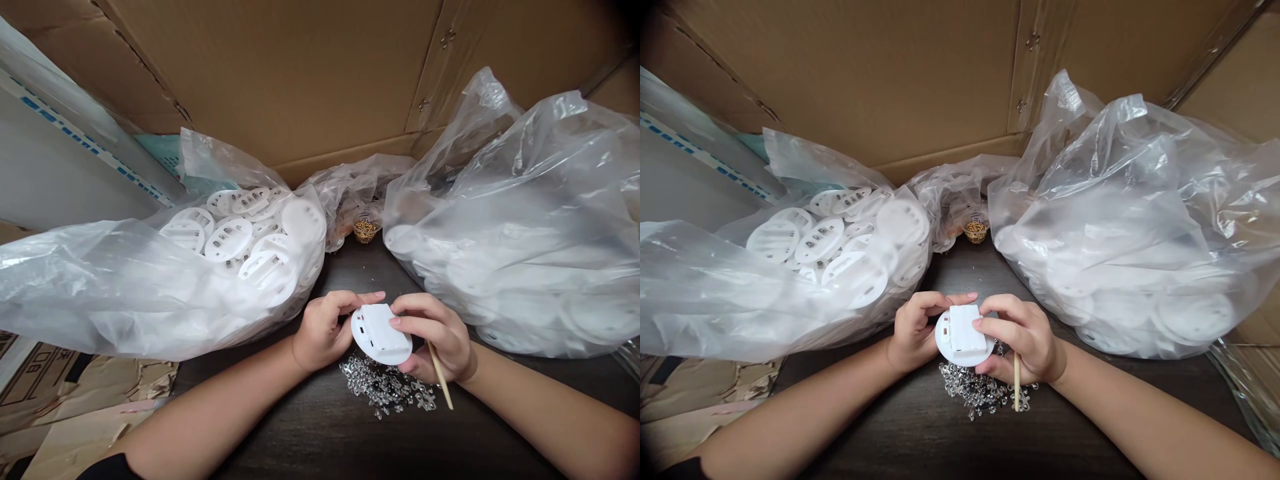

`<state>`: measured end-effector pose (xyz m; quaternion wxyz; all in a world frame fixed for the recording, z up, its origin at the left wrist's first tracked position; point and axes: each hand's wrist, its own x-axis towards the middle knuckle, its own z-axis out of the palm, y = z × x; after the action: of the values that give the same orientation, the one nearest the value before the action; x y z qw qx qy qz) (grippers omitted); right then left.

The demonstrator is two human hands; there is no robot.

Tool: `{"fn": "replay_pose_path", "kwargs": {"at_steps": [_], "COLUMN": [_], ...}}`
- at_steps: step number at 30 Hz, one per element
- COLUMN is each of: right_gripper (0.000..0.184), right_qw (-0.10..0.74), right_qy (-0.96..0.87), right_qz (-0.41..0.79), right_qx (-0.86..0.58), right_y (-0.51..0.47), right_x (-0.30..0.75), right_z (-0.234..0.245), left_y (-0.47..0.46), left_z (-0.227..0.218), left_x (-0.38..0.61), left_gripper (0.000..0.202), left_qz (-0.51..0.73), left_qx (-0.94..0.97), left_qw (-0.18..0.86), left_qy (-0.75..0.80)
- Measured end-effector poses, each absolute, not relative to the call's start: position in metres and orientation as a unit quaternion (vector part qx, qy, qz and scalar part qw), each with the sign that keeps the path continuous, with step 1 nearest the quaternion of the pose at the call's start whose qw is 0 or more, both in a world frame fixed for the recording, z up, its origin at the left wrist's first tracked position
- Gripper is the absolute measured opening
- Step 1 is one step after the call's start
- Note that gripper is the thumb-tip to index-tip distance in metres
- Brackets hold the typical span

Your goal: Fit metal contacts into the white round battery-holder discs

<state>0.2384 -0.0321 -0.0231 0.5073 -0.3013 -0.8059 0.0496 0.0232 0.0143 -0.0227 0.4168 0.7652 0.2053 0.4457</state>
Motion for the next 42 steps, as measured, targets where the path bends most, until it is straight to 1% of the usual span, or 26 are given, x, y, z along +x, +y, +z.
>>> {"fn": "replay_pose_path", "kwargs": {"at_steps": [3, 7, 9, 11, 14, 15, 19, 22, 24, 27, 30, 34, 38, 42], "right_gripper": [0.040, 0.038, 0.034, 0.027, 0.016, 0.015, 0.025, 0.029, 0.033, 0.034, 0.037, 0.040, 0.040, 0.041], "right_qw": [0.520, 0.527, 0.536, 0.548, 0.545, 0.540, 0.526, 0.518, 0.510, 0.519, 0.544, 0.543, 0.507, 0.414], "right_qy": [-0.790, -0.780, -0.766, -0.739, -0.702, -0.694, -0.661, -0.634, -0.622, -0.616, -0.590, -0.589, -0.593, -0.630], "right_qz": [0.083, 0.109, 0.129, 0.156, 0.183, 0.191, 0.247, 0.294, 0.313, 0.332, 0.374, 0.388, 0.395, 0.400], "right_qx": [-0.316, -0.319, -0.329, -0.360, -0.420, -0.436, -0.474, -0.494, -0.505, -0.492, -0.465, -0.456, -0.484, -0.522], "right_y": [-0.031, -0.031, -0.031, -0.030, -0.027, -0.025, -0.019, -0.018, -0.017, -0.017, -0.015, -0.013, -0.012, -0.007], "right_x": [0.238, 0.238, 0.238, 0.238, 0.239, 0.239, 0.239, 0.239, 0.239, 0.240, 0.240, 0.238, 0.233, 0.235], "right_z": [-0.024, -0.026, -0.026, -0.026, -0.026, -0.026, -0.028, -0.030, -0.032, -0.035, -0.038, -0.040, -0.035, -0.019], "left_y": [0.015, 0.016, 0.017, 0.017, 0.018, 0.019, 0.023, 0.025, 0.026, 0.028, 0.031, 0.034, 0.035, 0.035], "left_z": [-0.018, -0.015, -0.014, -0.014, -0.014, -0.014, -0.014, -0.015, -0.016, -0.015, -0.015, -0.017, -0.023, -0.025], "left_x": [0.024, 0.025, 0.025, 0.026, 0.028, 0.029, 0.030, 0.031, 0.031, 0.033, 0.035, 0.037, 0.038, 0.038], "left_gripper": [0.027, 0.029, 0.028, 0.024, 0.021, 0.022, 0.029, 0.033, 0.034, 0.035, 0.037, 0.038, 0.048, 0.053], "left_qz": [0.447, 0.453, 0.452, 0.442, 0.412, 0.399, 0.311, 0.240, 0.216, 0.221, 0.264, 0.279, 0.290, 0.281], "left_qx": [0.759, 0.768, 0.764, 0.746, 0.699, 0.682, 0.655, 0.661, 0.661, 0.626, 0.570, 0.552, 0.555, 0.565], "left_qw": [0.415, 0.388, 0.392, 0.425, 0.520, 0.553, 0.634, 0.656, 0.663, 0.689, 0.714, 0.718, 0.719, 0.720], "left_qy": [0.226, 0.234, 0.241, 0.259, 0.268, 0.265, 0.269, 0.275, 0.277, 0.290, 0.309, 0.318, 0.302, 0.288]}}
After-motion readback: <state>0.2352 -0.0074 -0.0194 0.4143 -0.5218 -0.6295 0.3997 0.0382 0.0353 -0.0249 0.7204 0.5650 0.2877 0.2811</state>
